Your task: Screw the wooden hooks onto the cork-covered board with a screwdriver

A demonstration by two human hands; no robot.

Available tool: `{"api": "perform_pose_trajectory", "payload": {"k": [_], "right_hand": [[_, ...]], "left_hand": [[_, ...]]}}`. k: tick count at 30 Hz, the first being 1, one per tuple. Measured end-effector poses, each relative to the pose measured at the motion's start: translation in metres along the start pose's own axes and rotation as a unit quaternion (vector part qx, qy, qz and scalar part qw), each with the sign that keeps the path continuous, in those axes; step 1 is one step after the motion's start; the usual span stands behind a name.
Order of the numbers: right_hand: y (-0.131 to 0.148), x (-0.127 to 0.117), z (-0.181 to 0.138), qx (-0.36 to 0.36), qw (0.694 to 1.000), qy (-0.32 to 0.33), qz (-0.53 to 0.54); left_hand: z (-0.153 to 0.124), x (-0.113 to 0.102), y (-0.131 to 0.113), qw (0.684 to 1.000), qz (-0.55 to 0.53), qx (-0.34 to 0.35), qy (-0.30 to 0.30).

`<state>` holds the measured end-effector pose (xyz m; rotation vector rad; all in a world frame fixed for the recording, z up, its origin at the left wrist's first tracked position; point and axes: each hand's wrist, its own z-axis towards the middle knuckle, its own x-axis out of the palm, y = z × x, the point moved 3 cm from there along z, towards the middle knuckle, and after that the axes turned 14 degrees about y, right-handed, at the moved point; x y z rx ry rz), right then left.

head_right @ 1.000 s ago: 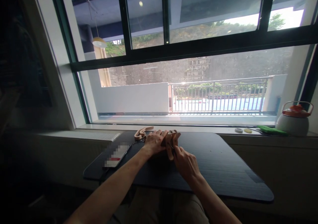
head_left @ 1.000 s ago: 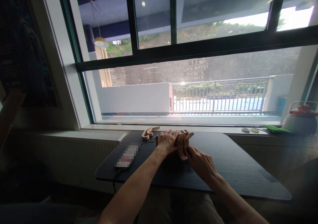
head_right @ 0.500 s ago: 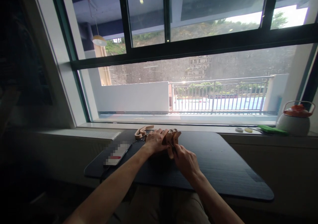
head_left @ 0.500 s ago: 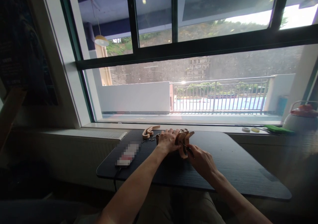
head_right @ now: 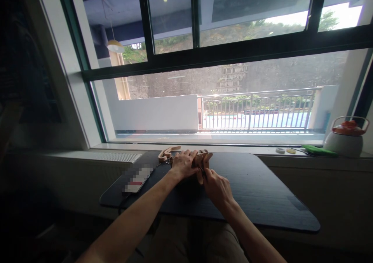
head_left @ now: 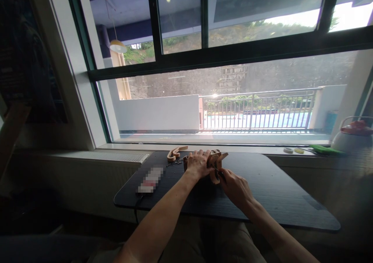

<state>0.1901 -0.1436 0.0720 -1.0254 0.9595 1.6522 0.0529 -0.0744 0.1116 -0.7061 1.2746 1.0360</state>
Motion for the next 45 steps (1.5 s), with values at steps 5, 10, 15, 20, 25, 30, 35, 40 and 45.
{"api": "perform_pose_trajectory", "payload": {"k": [5,10,15,20,25,30,35,40,45], "right_hand": [[0.002,-0.002,0.0,0.007,1.0,0.005,0.001],[-0.001,-0.002,0.001,0.004,1.0,0.015,0.0],[-0.002,-0.002,0.002,0.005,1.0,0.02,-0.001],[-0.001,-0.002,0.002,0.007,1.0,0.021,-0.005],[-0.001,-0.003,0.002,0.006,1.0,0.022,-0.007],[0.002,-0.004,0.002,0.006,1.0,0.022,-0.009],[0.003,0.001,-0.007,0.002,1.0,0.023,-0.004],[-0.016,0.007,-0.015,0.043,0.999,0.024,0.012],[-0.021,0.015,-0.011,0.05,0.998,0.035,0.021]], "left_hand": [[0.0,0.003,-0.008,0.999,0.002,-0.037,0.002],[0.0,0.004,-0.009,0.999,0.001,-0.04,0.003],[0.0,0.004,-0.008,0.999,-0.004,-0.033,-0.006],[0.0,0.003,-0.008,1.0,-0.008,-0.03,-0.008],[0.0,0.003,-0.009,1.0,-0.007,-0.027,0.003],[0.002,0.001,-0.002,1.0,0.002,-0.005,0.029],[0.005,-0.004,0.013,0.997,0.012,0.043,0.059],[0.005,-0.004,0.02,0.995,0.013,0.074,0.063],[0.006,-0.004,0.02,0.996,0.012,0.069,0.063]]}}
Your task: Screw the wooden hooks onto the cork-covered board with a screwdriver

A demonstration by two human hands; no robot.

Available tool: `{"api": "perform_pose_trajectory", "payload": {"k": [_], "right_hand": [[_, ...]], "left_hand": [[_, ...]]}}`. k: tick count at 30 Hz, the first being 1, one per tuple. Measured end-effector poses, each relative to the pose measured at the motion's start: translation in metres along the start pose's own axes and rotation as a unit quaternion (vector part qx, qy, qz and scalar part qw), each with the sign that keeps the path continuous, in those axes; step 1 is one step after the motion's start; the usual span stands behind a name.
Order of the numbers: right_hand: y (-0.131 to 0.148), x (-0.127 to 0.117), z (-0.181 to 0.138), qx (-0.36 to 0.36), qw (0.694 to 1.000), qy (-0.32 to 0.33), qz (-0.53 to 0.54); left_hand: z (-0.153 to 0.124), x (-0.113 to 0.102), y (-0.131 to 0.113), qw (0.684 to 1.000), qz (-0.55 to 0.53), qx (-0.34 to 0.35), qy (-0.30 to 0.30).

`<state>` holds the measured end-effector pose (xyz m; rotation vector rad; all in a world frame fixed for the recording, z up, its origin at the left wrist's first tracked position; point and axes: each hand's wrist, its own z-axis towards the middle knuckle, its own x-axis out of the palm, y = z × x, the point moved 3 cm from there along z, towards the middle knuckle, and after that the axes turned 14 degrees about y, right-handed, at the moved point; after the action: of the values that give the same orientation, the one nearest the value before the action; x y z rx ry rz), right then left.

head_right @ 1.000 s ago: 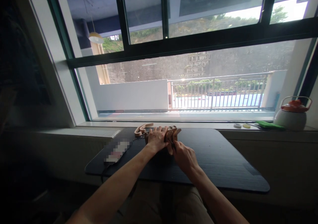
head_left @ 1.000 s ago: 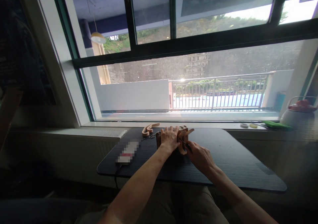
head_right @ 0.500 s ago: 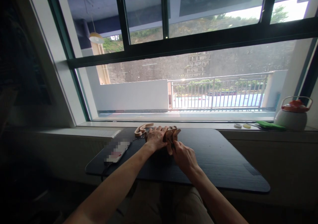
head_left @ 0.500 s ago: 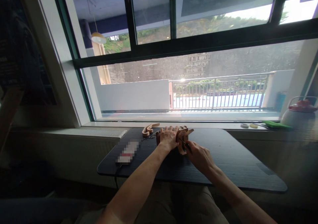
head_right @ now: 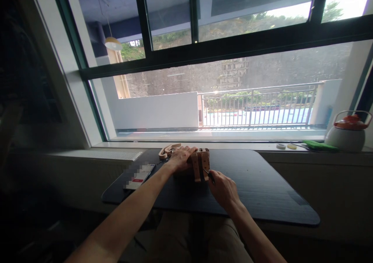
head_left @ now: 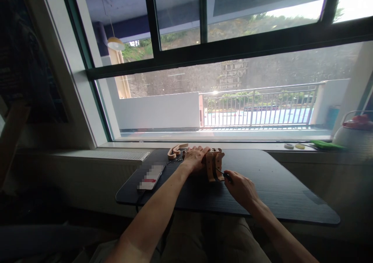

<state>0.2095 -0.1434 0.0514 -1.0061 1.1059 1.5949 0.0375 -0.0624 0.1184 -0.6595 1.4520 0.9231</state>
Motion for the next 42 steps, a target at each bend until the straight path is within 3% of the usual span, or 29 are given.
{"api": "perform_pose_trajectory", "payload": {"k": [11,25,42], "right_hand": [[0.006,0.01,0.005,-0.007,1.0,0.02,-0.003],[0.026,-0.012,-0.002,-0.009,1.0,-0.029,0.007],[0.029,-0.009,0.002,-0.008,0.999,-0.041,0.001]], "left_hand": [[0.003,0.002,0.001,1.0,-0.008,0.011,-0.02],[0.002,0.002,-0.002,1.0,-0.006,-0.007,-0.01],[0.009,0.002,-0.004,0.999,-0.013,-0.023,0.018]]}}
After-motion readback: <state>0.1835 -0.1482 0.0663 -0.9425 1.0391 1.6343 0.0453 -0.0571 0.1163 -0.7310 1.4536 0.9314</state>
